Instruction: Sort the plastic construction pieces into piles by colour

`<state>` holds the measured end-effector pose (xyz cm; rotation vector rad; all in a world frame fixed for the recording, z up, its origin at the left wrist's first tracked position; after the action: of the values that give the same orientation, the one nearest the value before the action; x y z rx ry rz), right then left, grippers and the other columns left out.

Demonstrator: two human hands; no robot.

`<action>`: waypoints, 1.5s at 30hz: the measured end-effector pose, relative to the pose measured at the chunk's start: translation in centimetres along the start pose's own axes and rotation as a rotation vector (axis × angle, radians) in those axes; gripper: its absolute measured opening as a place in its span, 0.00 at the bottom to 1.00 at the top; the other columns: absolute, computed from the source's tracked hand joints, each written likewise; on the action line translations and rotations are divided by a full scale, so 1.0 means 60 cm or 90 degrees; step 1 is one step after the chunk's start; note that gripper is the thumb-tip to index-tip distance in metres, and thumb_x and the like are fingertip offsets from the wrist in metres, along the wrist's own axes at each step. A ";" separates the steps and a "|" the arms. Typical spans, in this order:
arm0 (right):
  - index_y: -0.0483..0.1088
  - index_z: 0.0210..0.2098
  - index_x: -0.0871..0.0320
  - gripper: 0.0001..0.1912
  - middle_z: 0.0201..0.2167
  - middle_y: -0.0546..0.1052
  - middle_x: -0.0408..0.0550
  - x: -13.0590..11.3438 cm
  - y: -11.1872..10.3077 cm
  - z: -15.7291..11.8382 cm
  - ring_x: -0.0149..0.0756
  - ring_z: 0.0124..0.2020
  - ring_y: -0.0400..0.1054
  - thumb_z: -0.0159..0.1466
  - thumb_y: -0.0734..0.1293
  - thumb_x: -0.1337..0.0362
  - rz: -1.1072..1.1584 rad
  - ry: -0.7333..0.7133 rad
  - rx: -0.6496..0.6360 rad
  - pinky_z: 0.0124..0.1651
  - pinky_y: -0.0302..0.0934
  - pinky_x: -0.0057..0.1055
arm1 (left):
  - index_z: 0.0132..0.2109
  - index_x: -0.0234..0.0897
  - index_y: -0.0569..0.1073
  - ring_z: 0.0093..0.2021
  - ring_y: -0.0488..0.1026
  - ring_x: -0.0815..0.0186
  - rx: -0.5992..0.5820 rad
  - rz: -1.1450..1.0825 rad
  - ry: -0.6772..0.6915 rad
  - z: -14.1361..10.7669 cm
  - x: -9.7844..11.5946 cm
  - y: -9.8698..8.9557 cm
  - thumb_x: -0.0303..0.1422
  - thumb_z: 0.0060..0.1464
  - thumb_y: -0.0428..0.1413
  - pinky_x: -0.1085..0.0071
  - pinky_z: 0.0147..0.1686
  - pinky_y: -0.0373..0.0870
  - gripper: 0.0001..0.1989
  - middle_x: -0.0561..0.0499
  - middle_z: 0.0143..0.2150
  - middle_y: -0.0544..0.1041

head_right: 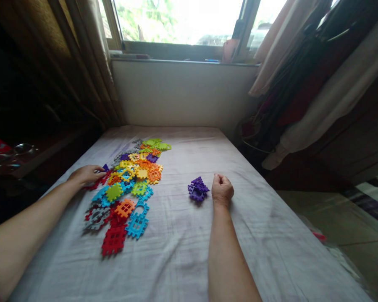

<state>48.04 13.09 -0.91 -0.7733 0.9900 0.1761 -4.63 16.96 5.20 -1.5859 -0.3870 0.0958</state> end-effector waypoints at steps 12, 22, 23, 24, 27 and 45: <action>0.80 0.34 0.61 0.25 0.29 0.82 0.55 0.006 0.002 0.001 0.44 0.34 0.73 0.57 0.61 0.47 0.058 0.022 -0.031 0.38 0.63 0.34 | 0.42 0.44 0.79 0.44 0.77 0.59 0.067 -0.219 0.233 -0.104 0.216 -0.019 0.44 0.53 0.56 0.68 0.45 0.71 0.14 0.52 0.43 0.82; 0.80 0.33 0.59 0.24 0.28 0.82 0.53 -0.007 -0.001 -0.001 0.42 0.32 0.73 0.58 0.60 0.48 0.030 0.009 -0.060 0.35 0.62 0.32 | 0.48 0.42 0.74 0.48 0.77 0.58 -0.080 -0.221 0.430 -0.223 0.431 0.127 0.40 0.52 0.62 0.64 0.48 0.71 0.16 0.47 0.46 0.81; 0.80 0.33 0.59 0.24 0.28 0.82 0.53 -0.008 -0.001 -0.002 0.43 0.32 0.73 0.58 0.60 0.48 0.026 0.009 -0.060 0.35 0.62 0.32 | 0.49 0.42 0.74 0.48 0.77 0.57 -0.077 -0.218 0.453 -0.222 0.431 0.127 0.42 0.52 0.62 0.64 0.49 0.71 0.18 0.47 0.47 0.81; 0.80 0.33 0.59 0.23 0.29 0.82 0.54 -0.009 -0.001 -0.003 0.43 0.33 0.73 0.58 0.60 0.49 0.023 0.009 -0.062 0.36 0.62 0.32 | 0.49 0.43 0.74 0.49 0.77 0.57 -0.068 -0.214 0.477 -0.217 0.427 0.121 0.43 0.53 0.62 0.64 0.49 0.70 0.18 0.46 0.48 0.81; 0.80 0.34 0.59 0.23 0.30 0.82 0.55 -0.010 -0.001 -0.004 0.44 0.34 0.73 0.58 0.60 0.49 0.011 0.015 -0.071 0.37 0.62 0.33 | 0.49 0.44 0.76 0.50 0.76 0.58 -0.006 -0.179 0.482 -0.164 0.391 0.079 0.44 0.56 0.58 0.64 0.53 0.69 0.16 0.47 0.49 0.81; 0.80 0.35 0.60 0.23 0.32 0.81 0.56 -0.019 0.004 -0.005 0.44 0.35 0.73 0.57 0.61 0.51 -0.021 0.011 -0.102 0.39 0.63 0.33 | 0.46 0.39 0.78 0.47 0.77 0.45 0.122 -0.197 -0.081 0.101 0.113 -0.006 0.45 0.43 0.59 0.55 0.40 0.73 0.23 0.40 0.43 0.81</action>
<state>47.08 13.32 -0.20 -0.9386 0.9877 0.2220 -0.13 24.78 6.36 -1.3186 -0.6976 -0.0042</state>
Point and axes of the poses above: each hand's wrist, its own z-axis towards the middle knuckle, its own y-axis out of the palm, x = y × z, the point moved 3 cm from there along z, towards the middle knuckle
